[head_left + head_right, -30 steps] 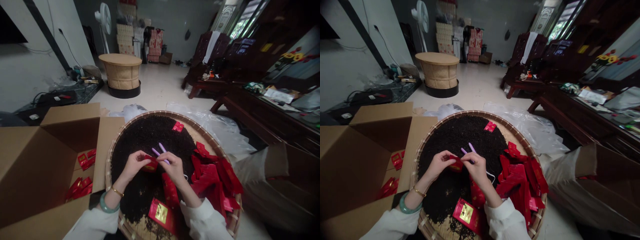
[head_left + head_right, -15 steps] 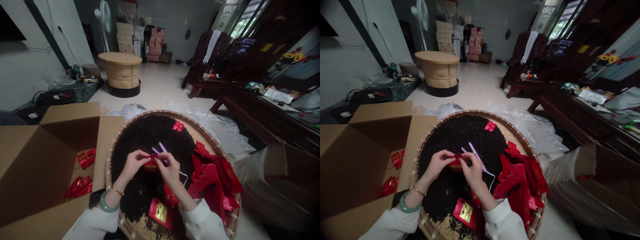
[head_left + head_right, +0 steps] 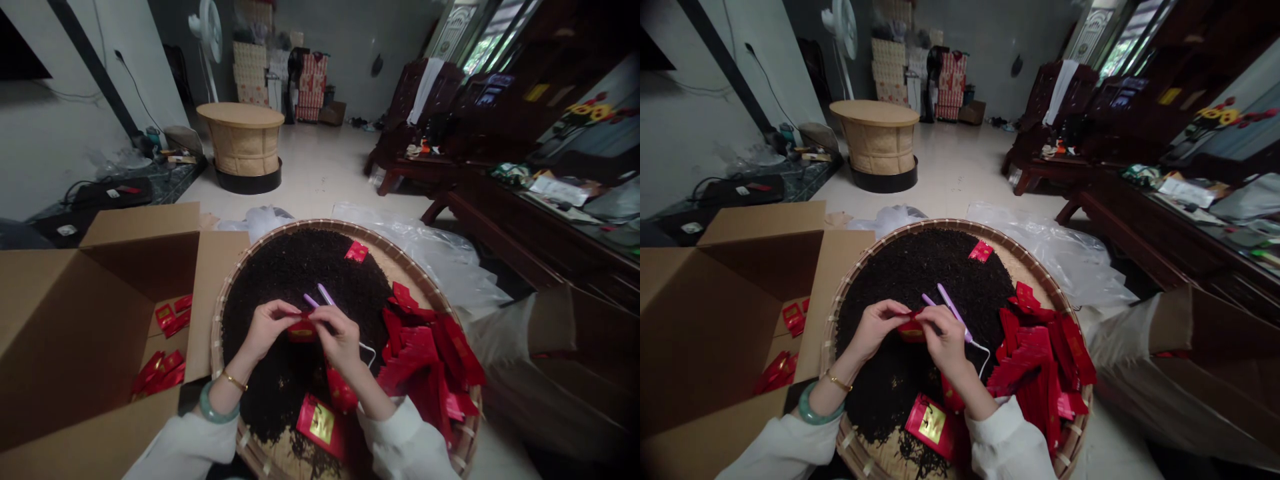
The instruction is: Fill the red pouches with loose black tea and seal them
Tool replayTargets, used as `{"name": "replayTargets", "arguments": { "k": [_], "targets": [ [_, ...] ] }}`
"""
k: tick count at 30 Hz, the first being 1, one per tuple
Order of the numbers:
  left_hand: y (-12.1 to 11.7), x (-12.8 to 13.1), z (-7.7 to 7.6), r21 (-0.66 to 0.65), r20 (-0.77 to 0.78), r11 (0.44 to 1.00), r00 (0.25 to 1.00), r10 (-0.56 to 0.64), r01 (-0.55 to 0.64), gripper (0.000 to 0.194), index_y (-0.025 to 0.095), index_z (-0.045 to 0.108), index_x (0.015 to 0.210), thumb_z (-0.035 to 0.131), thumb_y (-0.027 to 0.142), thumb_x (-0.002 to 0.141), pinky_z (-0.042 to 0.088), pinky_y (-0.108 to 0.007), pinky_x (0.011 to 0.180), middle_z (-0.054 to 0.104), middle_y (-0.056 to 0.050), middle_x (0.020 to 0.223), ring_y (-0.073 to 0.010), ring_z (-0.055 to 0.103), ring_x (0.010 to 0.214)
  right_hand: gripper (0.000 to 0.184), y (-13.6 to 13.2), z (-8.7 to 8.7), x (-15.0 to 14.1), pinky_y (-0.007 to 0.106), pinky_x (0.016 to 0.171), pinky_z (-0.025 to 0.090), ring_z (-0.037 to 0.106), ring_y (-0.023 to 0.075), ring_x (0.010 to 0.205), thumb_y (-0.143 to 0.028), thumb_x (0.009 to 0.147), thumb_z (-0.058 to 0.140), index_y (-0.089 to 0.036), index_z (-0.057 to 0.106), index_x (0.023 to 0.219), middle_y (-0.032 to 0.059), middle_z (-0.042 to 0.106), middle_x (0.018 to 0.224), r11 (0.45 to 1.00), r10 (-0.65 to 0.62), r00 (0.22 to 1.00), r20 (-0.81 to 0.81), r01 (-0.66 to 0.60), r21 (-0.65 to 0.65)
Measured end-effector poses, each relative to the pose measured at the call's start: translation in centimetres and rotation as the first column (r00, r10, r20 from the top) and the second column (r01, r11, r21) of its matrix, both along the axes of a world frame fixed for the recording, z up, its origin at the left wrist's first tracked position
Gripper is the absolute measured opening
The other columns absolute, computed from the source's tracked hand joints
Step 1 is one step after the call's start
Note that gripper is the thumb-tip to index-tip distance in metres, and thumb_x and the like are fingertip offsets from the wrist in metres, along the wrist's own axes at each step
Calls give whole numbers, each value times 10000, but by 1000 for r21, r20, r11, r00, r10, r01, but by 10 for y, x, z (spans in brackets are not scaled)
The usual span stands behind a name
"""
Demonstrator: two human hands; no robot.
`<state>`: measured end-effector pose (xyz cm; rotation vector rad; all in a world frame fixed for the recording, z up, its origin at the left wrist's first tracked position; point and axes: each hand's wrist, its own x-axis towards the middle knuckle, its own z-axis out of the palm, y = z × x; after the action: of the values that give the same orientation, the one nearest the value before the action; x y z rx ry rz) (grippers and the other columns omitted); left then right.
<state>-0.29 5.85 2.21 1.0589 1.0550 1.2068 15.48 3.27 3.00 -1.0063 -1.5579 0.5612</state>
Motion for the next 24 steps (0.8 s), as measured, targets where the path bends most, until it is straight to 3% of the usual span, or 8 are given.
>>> {"name": "replayTargets", "arguments": {
  "k": [18,24],
  "targets": [
    [-2,0,6,132,-104,986,990,-93,106,60,175,688,637,724,224,639,482,-253,659,668,-23,682,-161,596,682,215,-1,-1,1,331,672,543,657,174,733,-114,833,530,-237,695,768,25,701,760,994,81,996,25,-83,67],
    [-3,-2,5,143,-181,978,975,-127,153,117,153,666,685,680,269,691,489,-274,708,661,-21,707,-165,599,715,97,-1,0,-2,265,568,484,595,149,627,-181,780,622,-202,660,867,11,629,720,999,-42,999,12,43,-28]
  ]
}}
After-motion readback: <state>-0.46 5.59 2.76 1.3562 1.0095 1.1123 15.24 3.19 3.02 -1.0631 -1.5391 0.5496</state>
